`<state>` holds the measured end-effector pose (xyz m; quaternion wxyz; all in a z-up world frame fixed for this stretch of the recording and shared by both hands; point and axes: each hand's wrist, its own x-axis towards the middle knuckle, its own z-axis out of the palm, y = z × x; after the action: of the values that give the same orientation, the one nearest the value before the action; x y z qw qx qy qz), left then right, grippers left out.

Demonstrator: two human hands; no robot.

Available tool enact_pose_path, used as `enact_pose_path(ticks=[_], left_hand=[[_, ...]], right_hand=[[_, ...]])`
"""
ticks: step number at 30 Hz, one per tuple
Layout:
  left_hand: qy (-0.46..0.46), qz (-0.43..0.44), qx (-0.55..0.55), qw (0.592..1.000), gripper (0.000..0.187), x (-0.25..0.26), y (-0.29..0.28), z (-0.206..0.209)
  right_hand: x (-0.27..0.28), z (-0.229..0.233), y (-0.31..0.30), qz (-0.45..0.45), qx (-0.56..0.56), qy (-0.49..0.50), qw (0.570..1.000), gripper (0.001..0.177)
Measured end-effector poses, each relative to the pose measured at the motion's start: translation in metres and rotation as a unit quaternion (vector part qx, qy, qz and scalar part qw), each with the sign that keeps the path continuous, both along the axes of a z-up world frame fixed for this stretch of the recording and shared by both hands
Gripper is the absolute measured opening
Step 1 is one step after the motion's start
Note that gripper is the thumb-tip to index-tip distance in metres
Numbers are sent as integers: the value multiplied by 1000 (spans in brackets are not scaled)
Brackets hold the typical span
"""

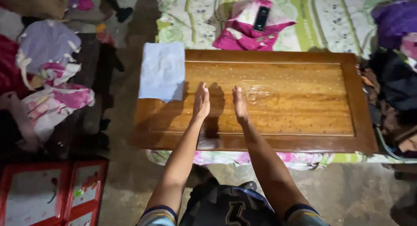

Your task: Folding trousers on a wooden chest in a bedroom environment.

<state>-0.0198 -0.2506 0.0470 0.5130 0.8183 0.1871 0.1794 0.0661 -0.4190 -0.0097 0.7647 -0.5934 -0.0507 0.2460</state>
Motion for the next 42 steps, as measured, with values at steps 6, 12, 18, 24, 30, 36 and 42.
enact_pose_path(ticks=[6,12,18,24,30,36,42], left_hand=[[-41,-30,-46,998,62,23,-73,-20],[-15,-64,-91,994,66,34,-157,-12],[-14,-95,-80,992,69,45,-224,-24],[-17,-108,-96,989,68,43,-260,-35],[-4,-124,-129,984,68,41,-264,-29],[-3,-167,-120,979,71,57,-256,-25],[-14,-216,-136,967,75,78,-270,-28]], right_hand=[[6,17,-91,-33,-15,-15,999,87],[20,-11,-172,-83,46,10,995,87],[7,15,-239,-107,8,6,994,86],[0,23,-281,-110,4,-5,994,85],[7,10,-289,-112,17,-15,993,85],[4,23,-292,-144,-14,-23,989,87],[-1,20,-318,-219,-42,-19,975,88]])
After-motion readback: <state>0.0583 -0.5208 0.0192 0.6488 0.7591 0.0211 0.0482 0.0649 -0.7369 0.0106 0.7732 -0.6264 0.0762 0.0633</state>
